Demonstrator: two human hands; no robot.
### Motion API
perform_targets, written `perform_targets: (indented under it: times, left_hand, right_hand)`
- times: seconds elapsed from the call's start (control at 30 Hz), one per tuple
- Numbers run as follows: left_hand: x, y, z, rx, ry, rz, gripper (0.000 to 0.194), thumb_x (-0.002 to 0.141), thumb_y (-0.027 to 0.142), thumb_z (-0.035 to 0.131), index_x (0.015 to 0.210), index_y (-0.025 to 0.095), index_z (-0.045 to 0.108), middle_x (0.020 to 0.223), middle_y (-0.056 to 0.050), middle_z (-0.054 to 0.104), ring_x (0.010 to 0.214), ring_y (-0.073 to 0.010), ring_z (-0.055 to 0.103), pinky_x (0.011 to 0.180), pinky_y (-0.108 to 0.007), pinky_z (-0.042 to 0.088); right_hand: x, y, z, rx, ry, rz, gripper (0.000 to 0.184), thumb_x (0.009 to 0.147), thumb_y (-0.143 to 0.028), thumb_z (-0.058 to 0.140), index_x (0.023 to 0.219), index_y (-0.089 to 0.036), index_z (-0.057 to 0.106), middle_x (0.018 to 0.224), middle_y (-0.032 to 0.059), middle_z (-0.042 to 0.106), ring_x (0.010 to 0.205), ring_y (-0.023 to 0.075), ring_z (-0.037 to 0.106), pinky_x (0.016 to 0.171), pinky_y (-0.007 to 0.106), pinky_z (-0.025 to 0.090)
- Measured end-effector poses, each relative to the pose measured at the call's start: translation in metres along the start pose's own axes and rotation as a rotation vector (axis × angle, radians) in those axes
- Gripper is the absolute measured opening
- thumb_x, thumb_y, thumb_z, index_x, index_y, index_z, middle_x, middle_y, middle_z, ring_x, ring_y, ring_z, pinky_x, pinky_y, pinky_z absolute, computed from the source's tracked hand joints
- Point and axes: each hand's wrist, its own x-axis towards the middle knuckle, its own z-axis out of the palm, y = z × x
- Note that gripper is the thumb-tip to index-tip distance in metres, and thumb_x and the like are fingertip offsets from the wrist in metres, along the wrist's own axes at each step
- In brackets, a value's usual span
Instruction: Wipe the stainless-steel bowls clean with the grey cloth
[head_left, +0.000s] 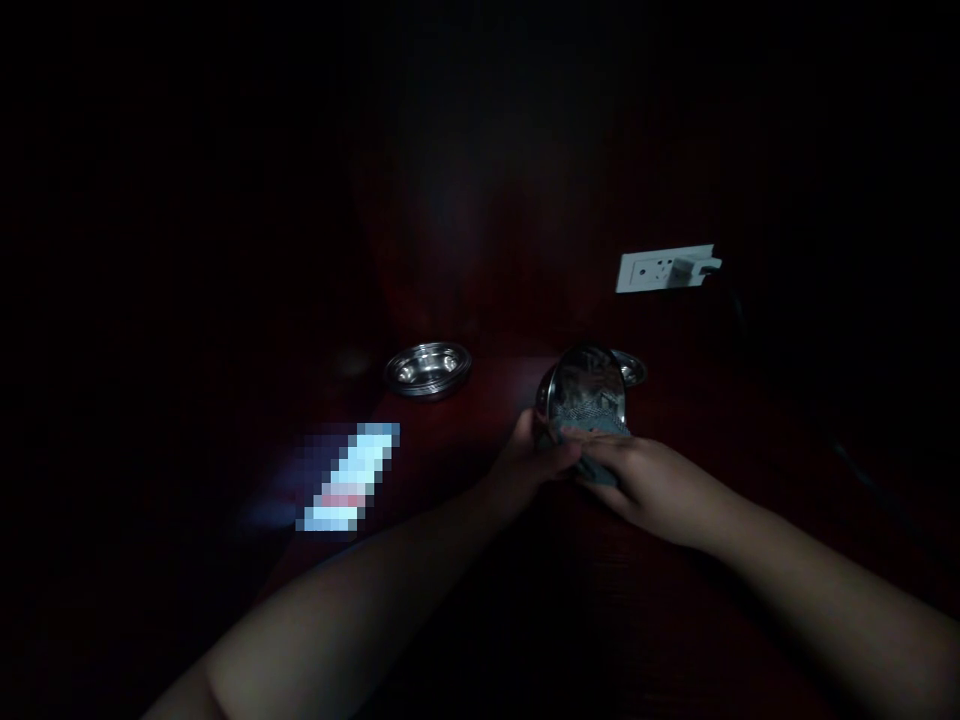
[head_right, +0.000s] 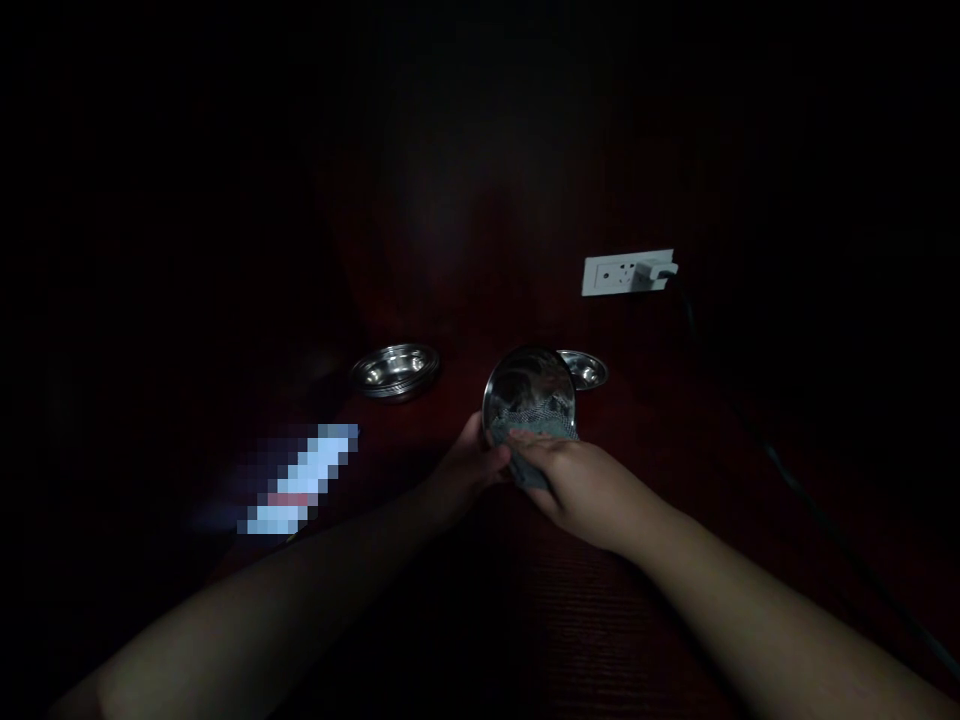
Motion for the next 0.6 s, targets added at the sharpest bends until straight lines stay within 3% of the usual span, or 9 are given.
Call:
perform_targets:
  times: [0.17, 0.33, 0.43, 0.6]
  left_hand:
    - [-0.003, -0.005, 0.003, -0.048, -0.006, -0.008, 0.048, 0.068, 0.045, 0.073, 0.104, 0.015, 0.063, 0.11, -0.012, 0.066, 0.113, -0.0292, 0.055, 0.094, -0.039, 0.042]
    - [-0.003, -0.008, 0.002, -0.105, 0.089, -0.051, 0.054, 0.067, 0.051, 0.072, 0.106, 0.016, 0.062, 0.093, -0.009, 0.07, 0.099, -0.0261, 0.062, 0.086, -0.037, 0.046]
    - [0.001, -0.01, 0.0, -0.13, 0.089, -0.074, 0.054, 0.069, 0.054, 0.069, 0.106, 0.016, 0.061, 0.093, -0.009, 0.07, 0.095, -0.0255, 0.064, 0.082, -0.035, 0.048]
    - [0.007, -0.014, 0.0, -0.195, 0.053, -0.012, 0.053, 0.074, 0.056, 0.062, 0.109, 0.016, 0.061, 0.104, -0.011, 0.068, 0.102, -0.0251, 0.062, 0.09, -0.035, 0.045]
  right_hand:
    - [0.001, -0.011, 0.0, 0.123, 0.008, -0.113, 0.049, 0.08, -0.008, 0.05, 0.128, -0.02, 0.053, 0.13, 0.0098, 0.059, 0.119, 0.0239, 0.056, 0.099, 0.039, 0.047]
    - [0.002, -0.012, 0.002, 0.224, -0.048, -0.112, 0.04, 0.082, -0.012, 0.054, 0.121, -0.02, 0.058, 0.126, 0.0095, 0.061, 0.113, 0.0227, 0.06, 0.094, 0.035, 0.05]
    - [0.002, -0.009, 0.005, 0.217, -0.053, -0.104, 0.049, 0.079, -0.018, 0.061, 0.128, -0.02, 0.053, 0.133, 0.0101, 0.056, 0.12, 0.0246, 0.055, 0.1, 0.038, 0.046]
    - [0.001, -0.004, 0.007, 0.125, -0.093, -0.078, 0.065, 0.077, -0.021, 0.064, 0.138, -0.018, 0.043, 0.141, 0.0121, 0.047, 0.13, 0.0256, 0.044, 0.109, 0.042, 0.036]
